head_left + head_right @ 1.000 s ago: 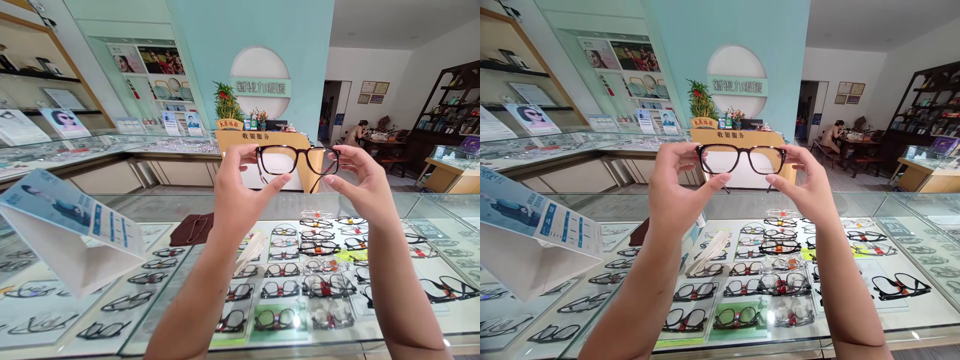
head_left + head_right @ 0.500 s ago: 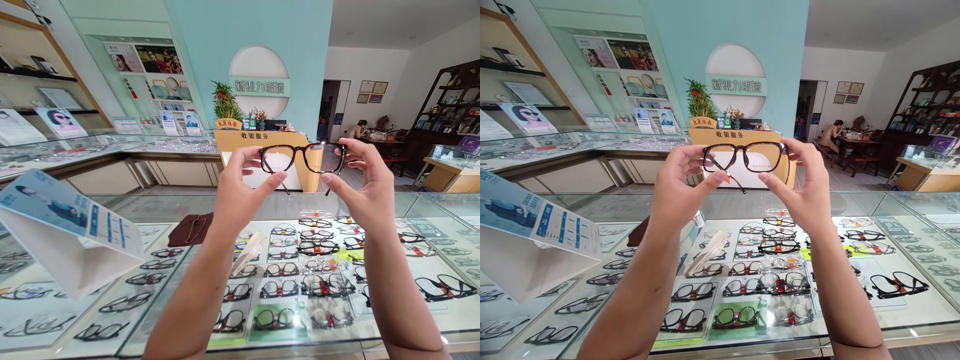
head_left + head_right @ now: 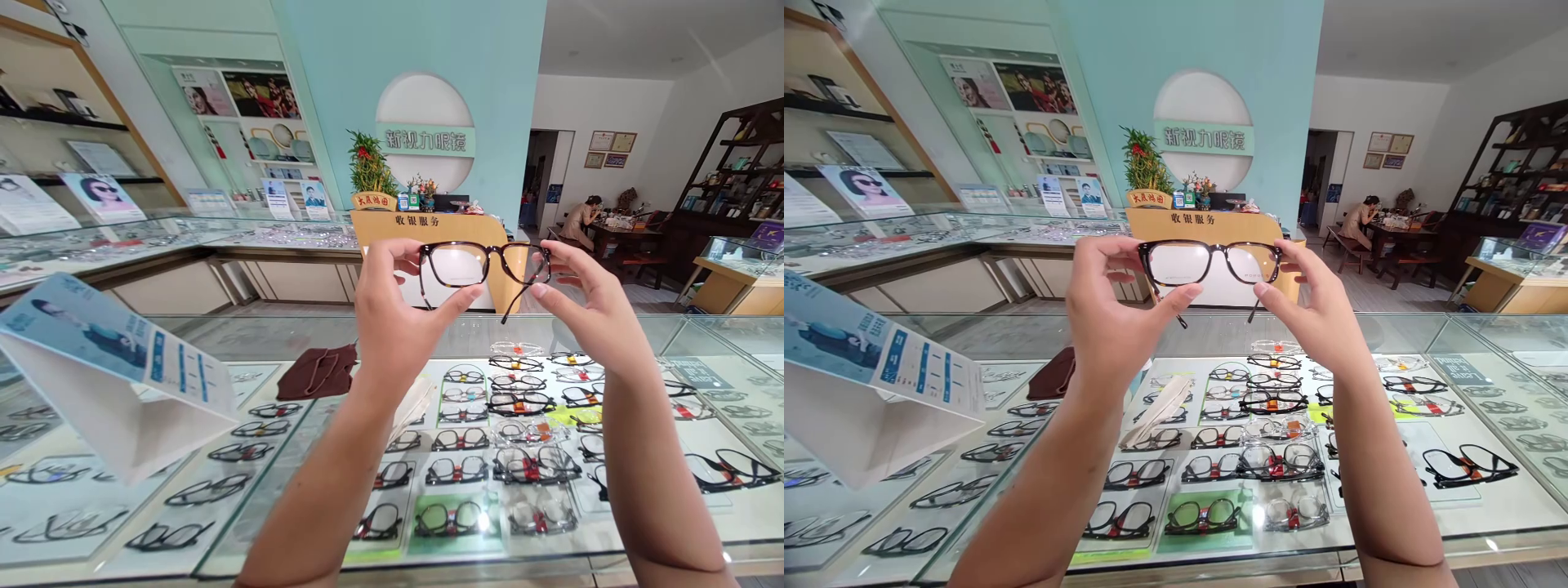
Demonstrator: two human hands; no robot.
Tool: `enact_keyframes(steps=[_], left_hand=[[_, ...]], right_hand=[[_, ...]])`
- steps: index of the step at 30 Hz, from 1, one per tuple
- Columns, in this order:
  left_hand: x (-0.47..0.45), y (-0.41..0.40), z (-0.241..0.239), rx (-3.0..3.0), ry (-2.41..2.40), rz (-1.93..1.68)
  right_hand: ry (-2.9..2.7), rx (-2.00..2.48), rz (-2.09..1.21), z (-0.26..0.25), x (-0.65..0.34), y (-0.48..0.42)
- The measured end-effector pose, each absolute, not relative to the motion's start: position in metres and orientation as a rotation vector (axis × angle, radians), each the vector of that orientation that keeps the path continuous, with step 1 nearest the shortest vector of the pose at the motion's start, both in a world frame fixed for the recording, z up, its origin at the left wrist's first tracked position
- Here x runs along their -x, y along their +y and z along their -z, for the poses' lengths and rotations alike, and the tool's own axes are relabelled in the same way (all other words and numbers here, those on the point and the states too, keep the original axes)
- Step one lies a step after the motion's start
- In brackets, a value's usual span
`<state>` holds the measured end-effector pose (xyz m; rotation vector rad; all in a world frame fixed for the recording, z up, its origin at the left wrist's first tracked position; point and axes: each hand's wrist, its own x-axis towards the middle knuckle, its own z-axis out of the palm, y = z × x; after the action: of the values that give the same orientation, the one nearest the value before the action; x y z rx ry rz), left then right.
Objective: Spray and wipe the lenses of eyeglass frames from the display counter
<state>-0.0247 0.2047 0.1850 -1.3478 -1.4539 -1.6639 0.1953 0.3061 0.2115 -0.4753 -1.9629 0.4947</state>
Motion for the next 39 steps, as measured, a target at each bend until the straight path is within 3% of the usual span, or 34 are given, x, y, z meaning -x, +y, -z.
enact_keyframes(steps=[23, 32, 39], left_hand=[[0.024, 0.204, -0.187, 1.309, -1.390, 1.546], [0.025, 0.205, -0.189, 1.368, -1.359, 1.535], [0.035, 0.202, -0.192, 1.508, -1.526, 1.776]], right_hand=[[-1.979, 0.502, -0.654, -0.213, -0.194, 0.310], [-1.998, 0.480, -0.612, -0.213, -0.195, 0.313], [-1.883, 0.451, -0.380, -0.211, -0.189, 0.304]])
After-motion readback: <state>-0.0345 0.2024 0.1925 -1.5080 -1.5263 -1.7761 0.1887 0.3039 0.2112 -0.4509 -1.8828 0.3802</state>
